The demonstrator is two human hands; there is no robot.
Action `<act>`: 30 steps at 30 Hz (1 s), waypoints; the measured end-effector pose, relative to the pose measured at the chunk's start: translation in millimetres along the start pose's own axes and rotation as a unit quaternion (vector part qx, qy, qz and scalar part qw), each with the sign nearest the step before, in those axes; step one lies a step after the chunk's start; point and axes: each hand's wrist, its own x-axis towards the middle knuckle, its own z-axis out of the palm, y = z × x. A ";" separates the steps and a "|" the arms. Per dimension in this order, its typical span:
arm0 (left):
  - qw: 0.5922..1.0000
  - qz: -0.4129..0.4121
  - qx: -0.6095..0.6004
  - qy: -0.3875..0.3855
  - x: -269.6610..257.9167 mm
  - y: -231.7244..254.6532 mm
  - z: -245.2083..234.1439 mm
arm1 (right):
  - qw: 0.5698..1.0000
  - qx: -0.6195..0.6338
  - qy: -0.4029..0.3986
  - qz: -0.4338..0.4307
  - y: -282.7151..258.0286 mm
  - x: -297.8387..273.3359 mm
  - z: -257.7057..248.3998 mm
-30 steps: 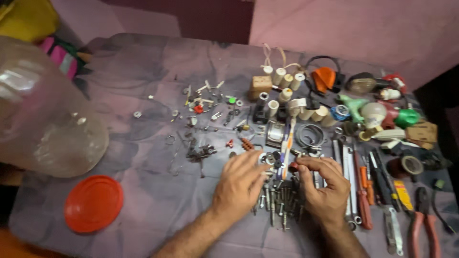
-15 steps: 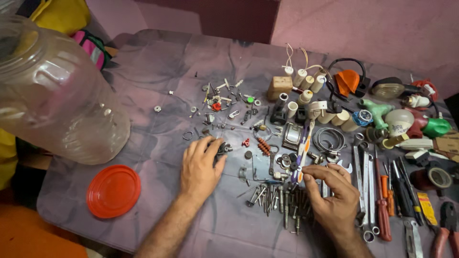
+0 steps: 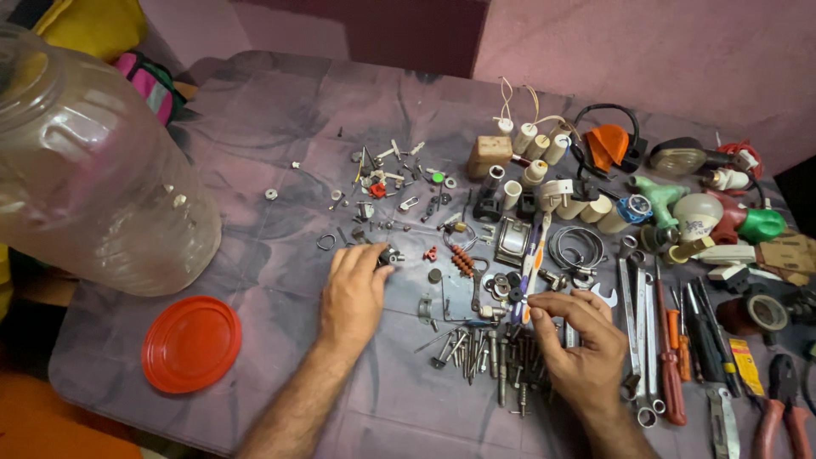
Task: The person assembles small hardware components by picking up bolts, nuts, washers, and metal brackets from the table and fitting them together by hand.
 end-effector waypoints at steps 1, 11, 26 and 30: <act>0.999 -0.003 -0.026 0.021 0.3 2.3 -1.5 | 1.000 0.000 0.001 0.000 0.0 -1.0 0.5; 0.816 -0.241 -0.522 -0.064 -0.1 2.8 19.7 | 1.000 0.017 -0.004 -0.004 -7.0 -1.2 6.9; 0.661 -0.204 -0.654 -0.306 -25.4 61.4 36.9 | 0.991 0.105 -0.064 0.047 -20.1 -4.6 9.4; 0.662 -0.182 -0.656 -0.314 -27.8 65.3 48.2 | 0.992 0.117 -0.047 0.016 -9.0 -11.9 11.3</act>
